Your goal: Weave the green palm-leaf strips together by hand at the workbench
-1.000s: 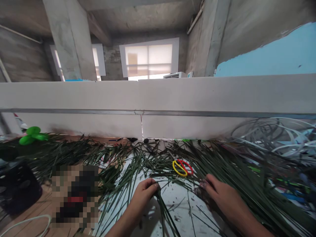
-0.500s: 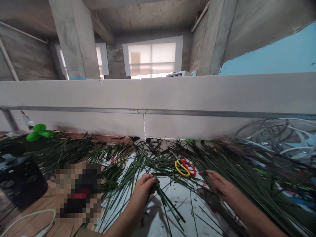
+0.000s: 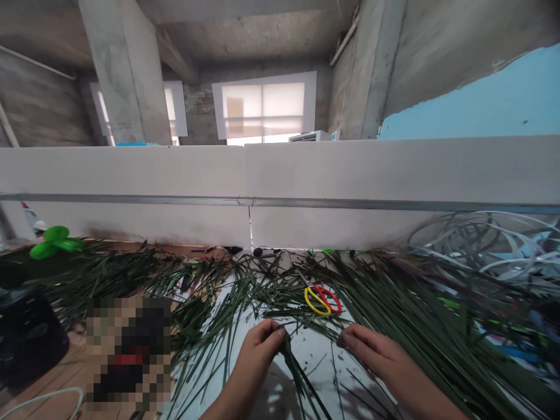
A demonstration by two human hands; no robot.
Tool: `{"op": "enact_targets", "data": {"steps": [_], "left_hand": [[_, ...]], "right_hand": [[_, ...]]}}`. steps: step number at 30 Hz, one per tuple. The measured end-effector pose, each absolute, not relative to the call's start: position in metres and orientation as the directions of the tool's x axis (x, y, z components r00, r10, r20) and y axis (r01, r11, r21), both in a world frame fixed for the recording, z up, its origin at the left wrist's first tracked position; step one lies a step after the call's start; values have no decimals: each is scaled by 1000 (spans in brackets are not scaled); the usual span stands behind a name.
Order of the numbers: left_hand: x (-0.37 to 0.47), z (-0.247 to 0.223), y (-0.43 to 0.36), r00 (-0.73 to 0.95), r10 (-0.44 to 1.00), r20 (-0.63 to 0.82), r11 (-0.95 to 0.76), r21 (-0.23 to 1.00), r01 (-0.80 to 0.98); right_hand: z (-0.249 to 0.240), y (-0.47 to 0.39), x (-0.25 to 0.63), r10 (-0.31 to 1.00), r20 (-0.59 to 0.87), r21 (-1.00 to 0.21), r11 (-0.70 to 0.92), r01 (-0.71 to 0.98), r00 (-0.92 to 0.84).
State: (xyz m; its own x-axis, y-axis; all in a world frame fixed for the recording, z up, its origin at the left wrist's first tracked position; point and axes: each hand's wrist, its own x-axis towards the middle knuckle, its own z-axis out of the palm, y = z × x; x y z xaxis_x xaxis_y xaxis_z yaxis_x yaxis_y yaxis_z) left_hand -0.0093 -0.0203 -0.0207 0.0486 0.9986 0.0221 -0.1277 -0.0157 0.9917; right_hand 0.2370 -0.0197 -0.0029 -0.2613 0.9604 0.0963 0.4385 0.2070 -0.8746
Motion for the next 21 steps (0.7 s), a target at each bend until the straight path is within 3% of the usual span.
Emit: {"op": "enact_targets", "data": {"steps": [14,21], "left_hand": [[-3,-20,-25,108,988,109,-114,993,43],[-3,-24,-24,129,985,110,-112,994,8]], "right_hand": [[-1,-28,226,956,108,-912,204,355,-272],[-8,-24,227,960,90,-912,186,367,-263]]}}
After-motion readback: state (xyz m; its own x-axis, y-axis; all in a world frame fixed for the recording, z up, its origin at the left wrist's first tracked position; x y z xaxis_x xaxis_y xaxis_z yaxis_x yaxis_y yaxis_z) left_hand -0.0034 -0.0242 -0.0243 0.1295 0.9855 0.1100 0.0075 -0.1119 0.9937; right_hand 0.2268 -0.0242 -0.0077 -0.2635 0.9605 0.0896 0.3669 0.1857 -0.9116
